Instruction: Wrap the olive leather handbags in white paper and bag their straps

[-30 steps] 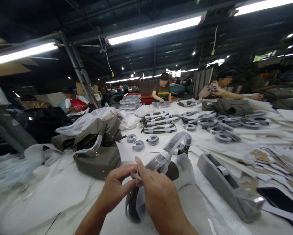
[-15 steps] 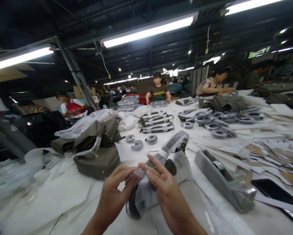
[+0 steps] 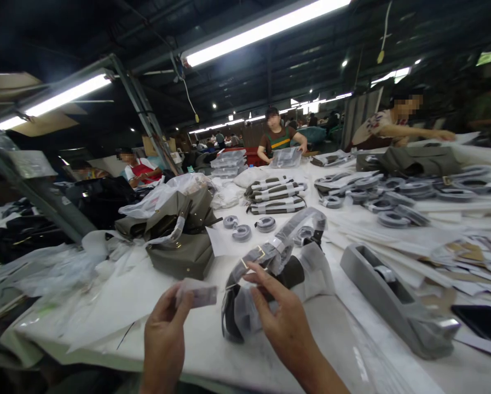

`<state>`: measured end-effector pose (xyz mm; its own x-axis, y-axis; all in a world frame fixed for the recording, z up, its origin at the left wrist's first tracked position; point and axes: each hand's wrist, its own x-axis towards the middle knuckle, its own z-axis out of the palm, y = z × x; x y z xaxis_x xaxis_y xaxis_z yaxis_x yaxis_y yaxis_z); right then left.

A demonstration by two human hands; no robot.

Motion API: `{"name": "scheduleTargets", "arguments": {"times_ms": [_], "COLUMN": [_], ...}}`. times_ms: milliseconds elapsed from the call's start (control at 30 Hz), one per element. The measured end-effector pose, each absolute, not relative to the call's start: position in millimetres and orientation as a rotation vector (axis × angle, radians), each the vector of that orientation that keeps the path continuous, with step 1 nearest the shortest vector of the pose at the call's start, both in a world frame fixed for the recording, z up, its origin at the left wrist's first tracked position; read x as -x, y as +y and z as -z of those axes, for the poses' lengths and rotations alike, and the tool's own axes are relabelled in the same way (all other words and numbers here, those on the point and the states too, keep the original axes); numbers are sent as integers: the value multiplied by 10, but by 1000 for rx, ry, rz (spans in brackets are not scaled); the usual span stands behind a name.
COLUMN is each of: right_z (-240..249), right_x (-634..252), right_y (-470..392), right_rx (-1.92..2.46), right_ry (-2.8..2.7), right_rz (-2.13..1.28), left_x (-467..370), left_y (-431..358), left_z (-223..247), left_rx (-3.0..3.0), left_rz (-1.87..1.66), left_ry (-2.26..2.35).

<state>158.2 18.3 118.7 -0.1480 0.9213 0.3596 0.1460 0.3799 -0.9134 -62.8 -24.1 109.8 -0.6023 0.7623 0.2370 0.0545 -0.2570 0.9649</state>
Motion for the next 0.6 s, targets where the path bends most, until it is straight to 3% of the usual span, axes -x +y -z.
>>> {"name": "scheduleTargets", "arguments": {"times_ms": [133, 300, 600], "right_z": [-1149, -1086, -1239], "right_x": [-1589, -1638, -1497], "right_y": [210, 256, 248], "right_rx": [926, 918, 445], "right_ry": [-1615, -1572, -1033], "right_rz": [-895, -1030, -1578], "left_x": [569, 166, 474], "left_y": [-415, -749, -570], "left_z": [-760, -492, -703], "left_rx": [-630, -1375, -1330], "left_rz": [-1871, -1803, -1547], "left_ry": [1474, 1687, 1771]}}
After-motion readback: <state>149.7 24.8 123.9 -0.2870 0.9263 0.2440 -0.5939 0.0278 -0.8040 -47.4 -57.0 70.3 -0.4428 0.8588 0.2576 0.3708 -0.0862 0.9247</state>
